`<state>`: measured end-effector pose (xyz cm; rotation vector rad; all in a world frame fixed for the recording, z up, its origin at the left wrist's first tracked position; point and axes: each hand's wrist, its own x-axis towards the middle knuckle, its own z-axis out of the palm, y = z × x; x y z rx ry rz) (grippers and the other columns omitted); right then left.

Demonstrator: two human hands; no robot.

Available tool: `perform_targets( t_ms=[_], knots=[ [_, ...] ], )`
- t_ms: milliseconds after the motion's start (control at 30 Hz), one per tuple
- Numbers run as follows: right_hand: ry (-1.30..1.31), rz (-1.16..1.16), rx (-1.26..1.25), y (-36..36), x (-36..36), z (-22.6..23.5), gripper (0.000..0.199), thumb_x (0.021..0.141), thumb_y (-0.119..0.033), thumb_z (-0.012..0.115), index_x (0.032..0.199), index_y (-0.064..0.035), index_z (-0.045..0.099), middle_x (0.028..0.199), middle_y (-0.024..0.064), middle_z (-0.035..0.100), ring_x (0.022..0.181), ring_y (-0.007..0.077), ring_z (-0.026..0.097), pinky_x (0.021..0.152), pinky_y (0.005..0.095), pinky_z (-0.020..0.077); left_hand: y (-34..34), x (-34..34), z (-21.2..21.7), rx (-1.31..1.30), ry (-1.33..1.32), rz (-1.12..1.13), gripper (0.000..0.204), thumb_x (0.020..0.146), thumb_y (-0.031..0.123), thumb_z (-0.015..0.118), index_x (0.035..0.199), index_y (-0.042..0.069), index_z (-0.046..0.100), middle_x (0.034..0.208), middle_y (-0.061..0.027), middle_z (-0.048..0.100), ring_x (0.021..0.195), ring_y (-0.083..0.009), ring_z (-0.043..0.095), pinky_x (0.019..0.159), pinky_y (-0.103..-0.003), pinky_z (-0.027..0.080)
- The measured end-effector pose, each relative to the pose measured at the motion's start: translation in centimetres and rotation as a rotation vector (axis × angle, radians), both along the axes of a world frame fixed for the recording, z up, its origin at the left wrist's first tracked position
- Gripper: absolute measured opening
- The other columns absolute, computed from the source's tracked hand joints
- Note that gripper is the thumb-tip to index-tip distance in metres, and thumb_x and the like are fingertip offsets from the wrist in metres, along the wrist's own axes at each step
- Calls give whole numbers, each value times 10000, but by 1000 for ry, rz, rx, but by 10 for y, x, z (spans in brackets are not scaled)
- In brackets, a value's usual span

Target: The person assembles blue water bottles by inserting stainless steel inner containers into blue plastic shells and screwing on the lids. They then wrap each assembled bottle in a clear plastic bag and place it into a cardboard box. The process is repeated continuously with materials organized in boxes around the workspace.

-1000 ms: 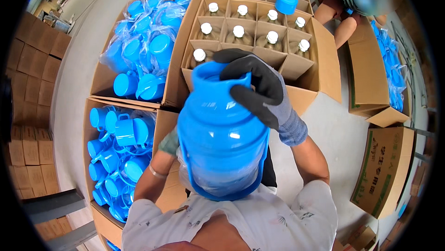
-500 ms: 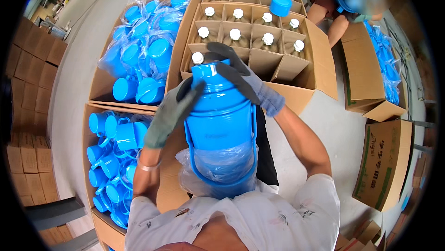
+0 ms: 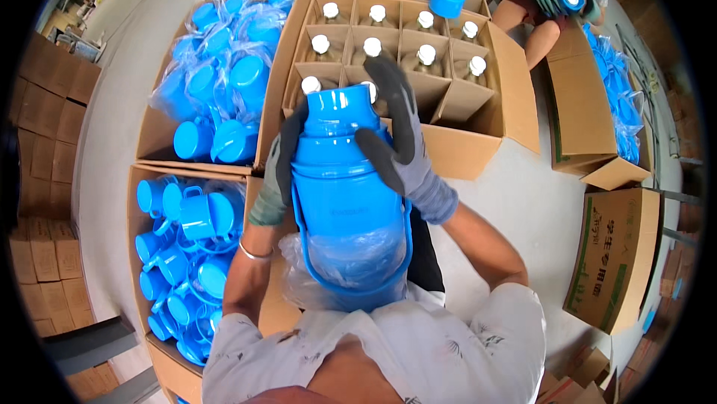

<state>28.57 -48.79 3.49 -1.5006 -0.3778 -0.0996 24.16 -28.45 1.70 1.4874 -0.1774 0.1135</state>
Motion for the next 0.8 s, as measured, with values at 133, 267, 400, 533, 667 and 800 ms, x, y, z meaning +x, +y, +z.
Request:
perform_targets(
  t_ms=[133,267,400,533,667,800],
  knots=[
    [-210,166,54,-22,10,56,533,967,-226,461,1451,-47,328,1483,134,355,1366,232,335,1117,354,291,87,12,-89,-763,18,-486,568,1029,375,326,1462,10,270,1451,-148,398,1360,-243,360,1139,-388,275],
    [-225,0,-387,-4,27,41,555,949,-286,507,1431,-50,367,1456,143,393,1309,253,410,1080,352,351,9,4,-38,-101,91,14,524,1037,297,309,1463,-4,264,1465,-173,372,1370,-259,338,1140,-377,261],
    [221,448,-247,-2,65,57,589,925,-339,562,1413,-51,402,1434,149,426,1264,269,467,1059,344,386,3,4,14,199,150,6,517,1024,244,364,1466,-6,264,1469,-196,361,1370,-288,330,1135,-371,262],
    [59,667,-47,14,137,1,543,880,-305,637,1349,-79,482,1331,132,512,1196,224,505,1029,329,398,22,13,1,133,218,115,605,930,225,584,1429,-3,327,1352,-222,471,1242,-308,483,1028,-397,422],
    [-150,421,-407,36,179,-41,522,829,-276,672,1295,-91,527,1269,181,532,1213,274,493,1021,373,406,18,23,-18,-713,353,297,516,908,267,604,1308,-8,429,1241,-173,567,1097,-325,584,903,-517,511],
    [-343,72,-1154,11,190,-172,715,752,-270,717,1382,-138,405,1222,245,519,1151,399,513,1007,463,411,24,24,-69,-913,303,395,498,929,359,550,1270,5,466,1208,-184,577,1011,-367,621,810,-554,538]
  ],
)
